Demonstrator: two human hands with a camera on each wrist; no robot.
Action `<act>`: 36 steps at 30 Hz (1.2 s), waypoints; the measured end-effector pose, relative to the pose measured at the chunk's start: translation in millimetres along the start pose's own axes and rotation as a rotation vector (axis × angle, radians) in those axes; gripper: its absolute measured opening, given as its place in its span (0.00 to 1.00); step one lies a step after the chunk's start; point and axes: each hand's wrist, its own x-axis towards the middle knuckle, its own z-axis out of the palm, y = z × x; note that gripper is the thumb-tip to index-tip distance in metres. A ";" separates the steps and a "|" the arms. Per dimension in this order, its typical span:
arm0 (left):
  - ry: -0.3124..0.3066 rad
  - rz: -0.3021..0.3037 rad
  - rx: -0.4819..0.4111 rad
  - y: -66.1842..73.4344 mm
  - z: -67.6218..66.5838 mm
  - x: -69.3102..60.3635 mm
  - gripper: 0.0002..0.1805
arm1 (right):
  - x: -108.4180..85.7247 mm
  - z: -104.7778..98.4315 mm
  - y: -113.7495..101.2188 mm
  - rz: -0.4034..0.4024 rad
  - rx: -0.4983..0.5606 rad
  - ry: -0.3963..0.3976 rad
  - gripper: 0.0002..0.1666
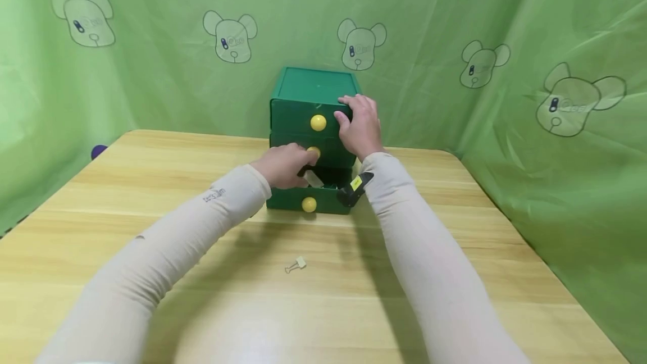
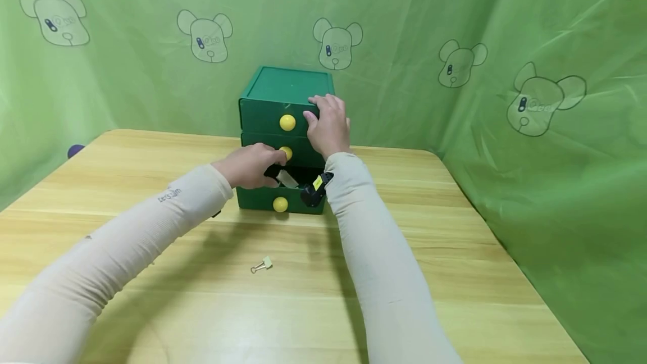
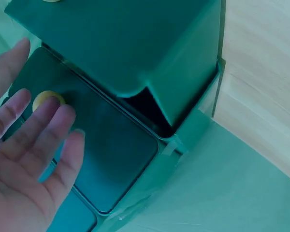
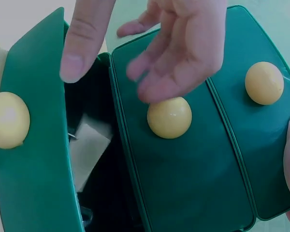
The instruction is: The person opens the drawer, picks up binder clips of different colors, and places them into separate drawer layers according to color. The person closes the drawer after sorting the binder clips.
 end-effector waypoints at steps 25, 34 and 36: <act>-0.429 0.234 -0.078 47.3 53.7 -51.5 0.09 | -0.4 -2.1 0.6 -0.004 0.002 -0.003 0.22; -0.359 0.235 -0.074 35.7 37.6 -42.1 0.06 | -1.3 -0.9 0.9 -0.020 0.006 0.006 0.22; -0.328 0.240 -0.074 30.0 27.6 -37.3 0.08 | -1.1 -1.3 0.9 -0.021 0.005 0.011 0.22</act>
